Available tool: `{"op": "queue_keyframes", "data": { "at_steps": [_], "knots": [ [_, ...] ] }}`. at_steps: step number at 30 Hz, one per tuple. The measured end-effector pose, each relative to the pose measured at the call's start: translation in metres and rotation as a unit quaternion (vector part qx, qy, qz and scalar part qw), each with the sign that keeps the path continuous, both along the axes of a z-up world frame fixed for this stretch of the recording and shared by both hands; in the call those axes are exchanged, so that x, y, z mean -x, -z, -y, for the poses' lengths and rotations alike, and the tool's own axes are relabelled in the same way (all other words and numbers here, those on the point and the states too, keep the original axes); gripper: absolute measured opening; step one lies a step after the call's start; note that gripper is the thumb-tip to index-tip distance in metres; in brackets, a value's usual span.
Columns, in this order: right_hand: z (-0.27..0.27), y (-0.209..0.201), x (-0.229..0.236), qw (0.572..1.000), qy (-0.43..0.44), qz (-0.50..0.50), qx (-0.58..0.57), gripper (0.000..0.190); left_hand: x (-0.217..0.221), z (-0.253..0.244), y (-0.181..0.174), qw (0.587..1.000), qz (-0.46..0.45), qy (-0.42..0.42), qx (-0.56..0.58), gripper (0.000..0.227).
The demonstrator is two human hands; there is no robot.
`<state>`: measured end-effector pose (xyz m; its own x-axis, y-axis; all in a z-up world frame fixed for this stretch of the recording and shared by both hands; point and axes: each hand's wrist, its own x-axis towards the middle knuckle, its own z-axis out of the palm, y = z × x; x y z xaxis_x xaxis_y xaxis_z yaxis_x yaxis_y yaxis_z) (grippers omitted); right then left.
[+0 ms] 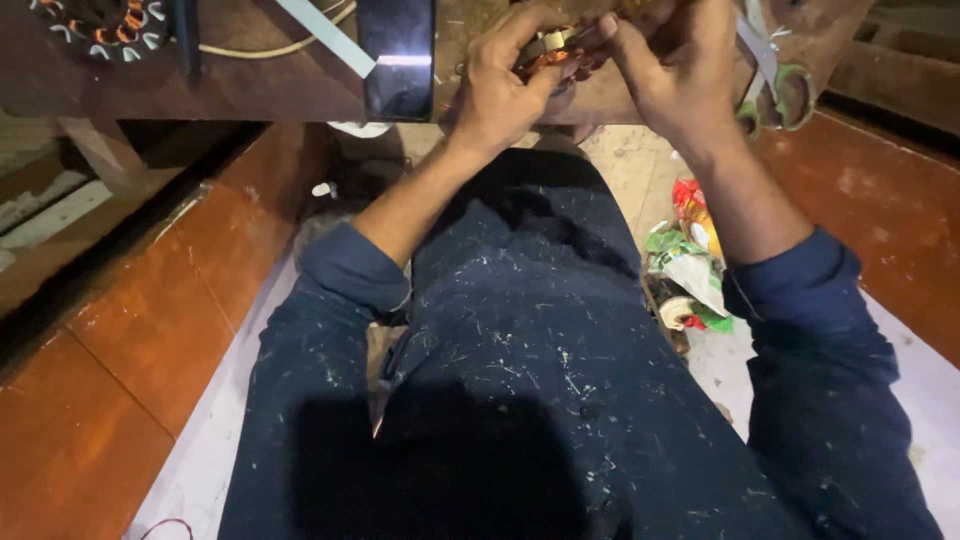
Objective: The person assembles a cylindrical electrical component by inserting white insulating pieces into slots around a copper-wound rotor. They use a screwdriver to press the pieces into place and scissors to trim excess material. The person works on one component at a time on a cluttered workbench.
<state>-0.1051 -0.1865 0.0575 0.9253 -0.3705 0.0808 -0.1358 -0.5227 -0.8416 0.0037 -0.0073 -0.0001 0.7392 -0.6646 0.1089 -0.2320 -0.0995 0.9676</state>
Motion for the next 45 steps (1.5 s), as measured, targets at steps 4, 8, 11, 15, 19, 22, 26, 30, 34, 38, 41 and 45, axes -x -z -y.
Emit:
{"op": "queue_keyframes", "data": {
  "at_steps": [4,8,11,15,19,22,26,30,34,38,41,45],
  "knots": [
    [0.000,-0.008,-0.001,0.998,-0.063,-0.020,-0.009,0.019,0.010,0.000,0.005,0.999,-0.034,-0.014,0.017,0.033],
    [0.003,-0.024,-0.011,0.994,-0.103,0.003,-0.038,0.011,0.007,0.003,0.008,0.999,-0.015,-0.018,0.030,0.034],
    [0.000,-0.032,-0.015,0.988,-0.128,-0.024,-0.088,0.006,0.008,-0.001,0.011,0.999,-0.029,0.000,0.020,0.036],
    [0.008,-0.035,-0.016,0.987,-0.157,-0.026,-0.024,0.009,0.011,-0.001,0.017,1.000,-0.021,-0.005,0.020,0.035],
    [0.011,-0.034,-0.014,0.986,-0.146,-0.026,-0.078,0.015,0.012,-0.001,0.024,0.999,-0.035,0.000,0.024,0.032],
    [0.008,-0.034,-0.015,0.986,-0.147,-0.051,-0.054,0.011,0.016,-0.004,0.029,0.997,-0.079,0.005,0.007,0.026],
    [0.002,-0.039,-0.018,0.979,-0.136,-0.065,0.133,0.014,0.016,-0.003,0.033,0.996,-0.088,0.011,0.019,0.020],
    [-0.018,-0.031,-0.009,0.995,-0.076,0.010,0.060,0.020,0.022,-0.001,0.031,0.992,-0.124,-0.017,0.024,0.027],
    [-0.041,-0.007,0.005,0.997,-0.007,0.070,0.040,0.032,0.017,-0.002,0.030,0.996,-0.082,-0.037,0.013,0.036],
    [-0.025,0.006,0.026,0.985,0.118,0.076,-0.104,0.039,0.012,0.000,0.034,0.993,-0.102,0.026,-0.057,0.040],
    [-0.004,0.011,0.031,0.944,0.137,0.008,-0.301,0.030,0.009,-0.007,0.036,0.981,-0.184,0.048,-0.049,0.033],
    [0.004,0.020,0.027,0.966,0.098,-0.037,-0.237,0.023,0.009,-0.005,0.030,0.991,-0.122,0.036,-0.047,0.040]
  ]
}}
